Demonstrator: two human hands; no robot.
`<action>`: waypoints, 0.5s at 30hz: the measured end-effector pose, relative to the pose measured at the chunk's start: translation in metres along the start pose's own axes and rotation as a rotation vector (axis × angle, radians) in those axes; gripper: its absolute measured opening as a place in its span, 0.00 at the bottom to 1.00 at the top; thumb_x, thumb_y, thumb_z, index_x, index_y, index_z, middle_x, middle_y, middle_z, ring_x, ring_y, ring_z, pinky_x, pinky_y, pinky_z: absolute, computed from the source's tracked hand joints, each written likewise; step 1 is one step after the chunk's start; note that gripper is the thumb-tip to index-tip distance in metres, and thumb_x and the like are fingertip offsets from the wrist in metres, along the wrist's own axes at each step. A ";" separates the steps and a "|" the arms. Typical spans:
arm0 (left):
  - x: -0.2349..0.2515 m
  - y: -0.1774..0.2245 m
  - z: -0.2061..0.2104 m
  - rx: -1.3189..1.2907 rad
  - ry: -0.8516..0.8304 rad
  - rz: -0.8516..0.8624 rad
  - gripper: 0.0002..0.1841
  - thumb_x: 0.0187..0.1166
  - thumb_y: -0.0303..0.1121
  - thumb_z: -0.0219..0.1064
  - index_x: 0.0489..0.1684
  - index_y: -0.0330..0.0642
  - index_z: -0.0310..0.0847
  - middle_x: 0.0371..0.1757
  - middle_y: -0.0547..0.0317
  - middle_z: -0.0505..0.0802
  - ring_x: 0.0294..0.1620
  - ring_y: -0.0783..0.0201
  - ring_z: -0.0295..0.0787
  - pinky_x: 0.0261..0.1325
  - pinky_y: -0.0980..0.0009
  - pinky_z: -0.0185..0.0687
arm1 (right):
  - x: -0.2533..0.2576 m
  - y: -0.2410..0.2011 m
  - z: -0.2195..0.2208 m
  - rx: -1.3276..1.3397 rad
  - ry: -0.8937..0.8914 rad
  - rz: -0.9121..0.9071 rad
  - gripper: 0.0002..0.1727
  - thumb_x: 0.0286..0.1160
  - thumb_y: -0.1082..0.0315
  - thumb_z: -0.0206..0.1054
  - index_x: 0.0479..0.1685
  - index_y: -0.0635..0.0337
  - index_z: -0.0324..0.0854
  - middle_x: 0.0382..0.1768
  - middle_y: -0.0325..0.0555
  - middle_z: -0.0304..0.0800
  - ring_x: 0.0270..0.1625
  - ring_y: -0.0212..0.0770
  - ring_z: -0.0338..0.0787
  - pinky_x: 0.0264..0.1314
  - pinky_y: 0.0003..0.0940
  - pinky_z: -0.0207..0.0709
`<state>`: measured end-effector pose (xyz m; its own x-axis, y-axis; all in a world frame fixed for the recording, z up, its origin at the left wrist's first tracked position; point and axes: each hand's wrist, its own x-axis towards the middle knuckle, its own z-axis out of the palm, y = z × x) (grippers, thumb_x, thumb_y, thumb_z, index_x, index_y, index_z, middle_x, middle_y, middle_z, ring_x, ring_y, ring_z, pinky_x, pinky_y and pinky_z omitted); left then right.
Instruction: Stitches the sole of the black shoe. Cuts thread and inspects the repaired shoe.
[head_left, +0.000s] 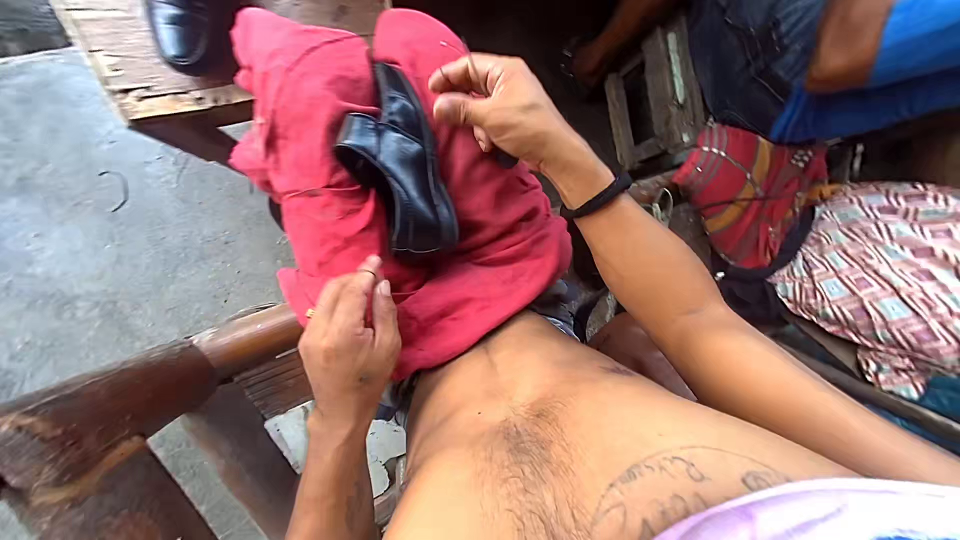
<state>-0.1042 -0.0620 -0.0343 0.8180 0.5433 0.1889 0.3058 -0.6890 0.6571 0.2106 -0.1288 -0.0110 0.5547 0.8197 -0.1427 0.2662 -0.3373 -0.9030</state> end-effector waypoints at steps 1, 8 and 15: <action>0.011 0.002 0.002 0.002 -0.025 0.020 0.20 0.89 0.38 0.59 0.69 0.34 0.82 0.67 0.41 0.90 0.47 0.55 0.91 0.49 0.59 0.85 | -0.010 0.008 -0.014 0.153 0.028 0.001 0.15 0.81 0.65 0.70 0.61 0.62 0.84 0.51 0.42 0.92 0.26 0.28 0.83 0.24 0.24 0.77; 0.055 0.017 0.026 0.102 -0.246 0.016 0.35 0.82 0.55 0.65 0.81 0.38 0.73 0.50 0.33 0.94 0.45 0.32 0.93 0.44 0.29 0.80 | -0.150 0.151 -0.144 -0.263 0.414 0.545 0.21 0.85 0.56 0.65 0.69 0.58 0.83 0.54 0.51 0.91 0.35 0.42 0.88 0.40 0.45 0.85; 0.077 0.041 0.027 0.359 -0.381 0.183 0.29 0.80 0.48 0.61 0.73 0.37 0.82 0.39 0.36 0.94 0.33 0.31 0.91 0.30 0.34 0.76 | -0.259 0.245 -0.168 0.115 0.925 0.949 0.21 0.94 0.59 0.52 0.75 0.59 0.76 0.45 0.46 0.93 0.26 0.32 0.80 0.29 0.30 0.74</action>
<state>-0.0150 -0.0613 -0.0126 0.9713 0.2338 -0.0442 0.2348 -0.9121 0.3362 0.2644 -0.5015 -0.1272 0.8275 -0.3395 -0.4473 -0.5613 -0.5211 -0.6429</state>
